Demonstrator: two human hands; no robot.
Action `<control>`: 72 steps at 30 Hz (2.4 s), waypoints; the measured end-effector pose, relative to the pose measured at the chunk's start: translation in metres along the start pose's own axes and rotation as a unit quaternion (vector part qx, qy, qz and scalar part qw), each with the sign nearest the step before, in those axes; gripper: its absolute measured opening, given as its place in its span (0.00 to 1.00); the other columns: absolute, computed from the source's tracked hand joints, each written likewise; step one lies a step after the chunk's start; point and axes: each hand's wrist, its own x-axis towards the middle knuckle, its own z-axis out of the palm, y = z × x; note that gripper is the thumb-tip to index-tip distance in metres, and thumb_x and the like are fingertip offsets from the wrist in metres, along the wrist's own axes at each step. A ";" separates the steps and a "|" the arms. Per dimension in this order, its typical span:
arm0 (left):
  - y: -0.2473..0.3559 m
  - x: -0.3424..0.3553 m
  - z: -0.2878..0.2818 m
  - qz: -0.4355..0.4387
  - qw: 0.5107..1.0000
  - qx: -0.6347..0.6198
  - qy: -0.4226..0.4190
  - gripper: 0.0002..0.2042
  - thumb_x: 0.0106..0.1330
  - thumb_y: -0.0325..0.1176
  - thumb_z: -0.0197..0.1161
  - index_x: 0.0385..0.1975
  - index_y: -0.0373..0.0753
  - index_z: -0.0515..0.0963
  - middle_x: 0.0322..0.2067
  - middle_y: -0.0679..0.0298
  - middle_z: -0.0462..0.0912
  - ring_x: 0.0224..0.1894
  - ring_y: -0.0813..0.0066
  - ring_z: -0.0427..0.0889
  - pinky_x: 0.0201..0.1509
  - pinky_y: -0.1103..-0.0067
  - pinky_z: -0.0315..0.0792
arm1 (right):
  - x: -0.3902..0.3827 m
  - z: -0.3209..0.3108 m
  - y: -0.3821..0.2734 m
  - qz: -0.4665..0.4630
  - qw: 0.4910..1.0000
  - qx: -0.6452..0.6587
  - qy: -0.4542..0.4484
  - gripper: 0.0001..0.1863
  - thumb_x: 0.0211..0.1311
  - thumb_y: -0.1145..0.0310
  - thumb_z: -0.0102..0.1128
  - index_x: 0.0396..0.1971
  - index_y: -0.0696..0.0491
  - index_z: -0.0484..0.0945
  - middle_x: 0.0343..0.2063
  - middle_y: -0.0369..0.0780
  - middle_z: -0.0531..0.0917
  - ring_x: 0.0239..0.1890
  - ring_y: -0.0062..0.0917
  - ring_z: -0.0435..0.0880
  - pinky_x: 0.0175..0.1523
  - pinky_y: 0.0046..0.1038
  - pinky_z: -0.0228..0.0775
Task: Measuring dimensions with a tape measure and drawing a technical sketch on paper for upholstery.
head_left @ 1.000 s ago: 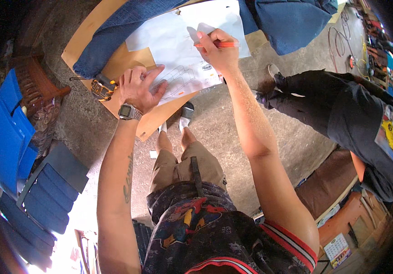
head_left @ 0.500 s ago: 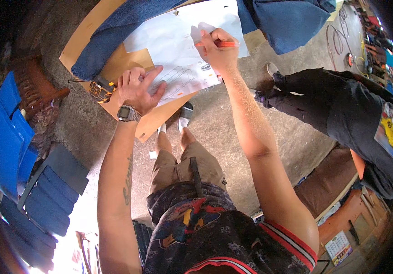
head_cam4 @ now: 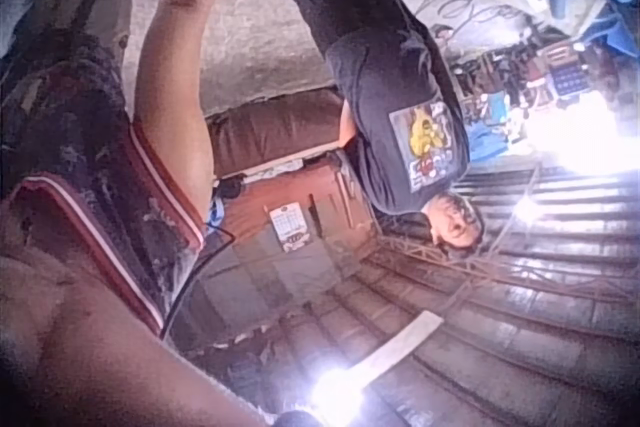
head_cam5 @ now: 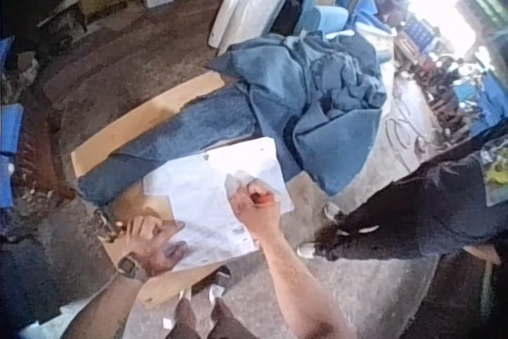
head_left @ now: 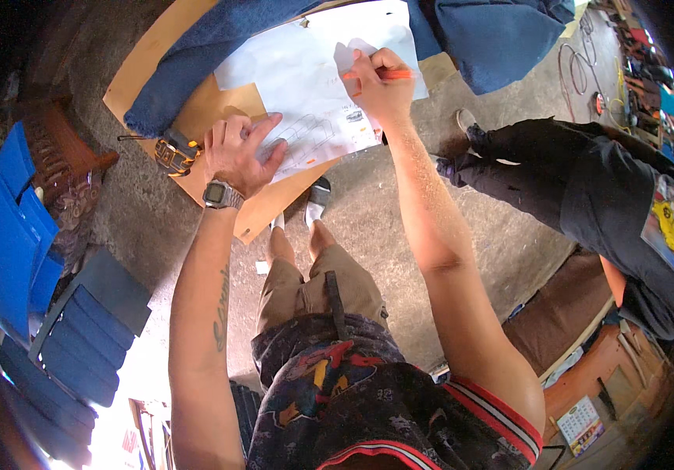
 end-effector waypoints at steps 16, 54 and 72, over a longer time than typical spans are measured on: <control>-0.021 -0.006 -0.016 0.009 0.999 -0.024 0.023 0.16 0.52 0.42 0.60 0.42 0.53 0.76 0.30 0.65 0.70 0.34 0.65 0.70 0.37 0.69 0.66 | 0.030 -0.007 -0.037 -0.056 0.876 -0.459 -0.137 0.18 0.51 0.54 0.57 0.35 0.52 0.74 0.25 0.43 0.81 0.30 0.38 0.81 0.36 0.37 0.72; 0.098 -0.155 -0.109 -0.305 0.745 -0.495 -0.328 0.11 0.60 0.39 0.60 0.26 0.38 0.71 0.23 0.73 0.71 0.26 0.87 0.65 0.28 0.86 0.63 | -0.251 -0.039 -0.155 0.058 0.813 -0.213 -0.540 0.33 0.45 0.46 0.60 0.46 0.53 0.67 0.33 0.50 0.79 0.39 0.46 0.77 0.43 0.40 0.69; -0.132 -0.020 -0.265 -0.374 0.563 -0.721 0.152 0.27 0.60 0.64 0.37 0.25 0.44 0.69 0.12 0.73 0.58 0.12 0.84 0.54 0.15 0.84 0.50 | -0.273 -0.191 -0.161 0.251 0.837 -0.235 -0.426 0.21 0.53 0.62 0.55 0.47 0.49 0.70 0.34 0.39 0.79 0.37 0.25 0.77 0.44 0.27 0.67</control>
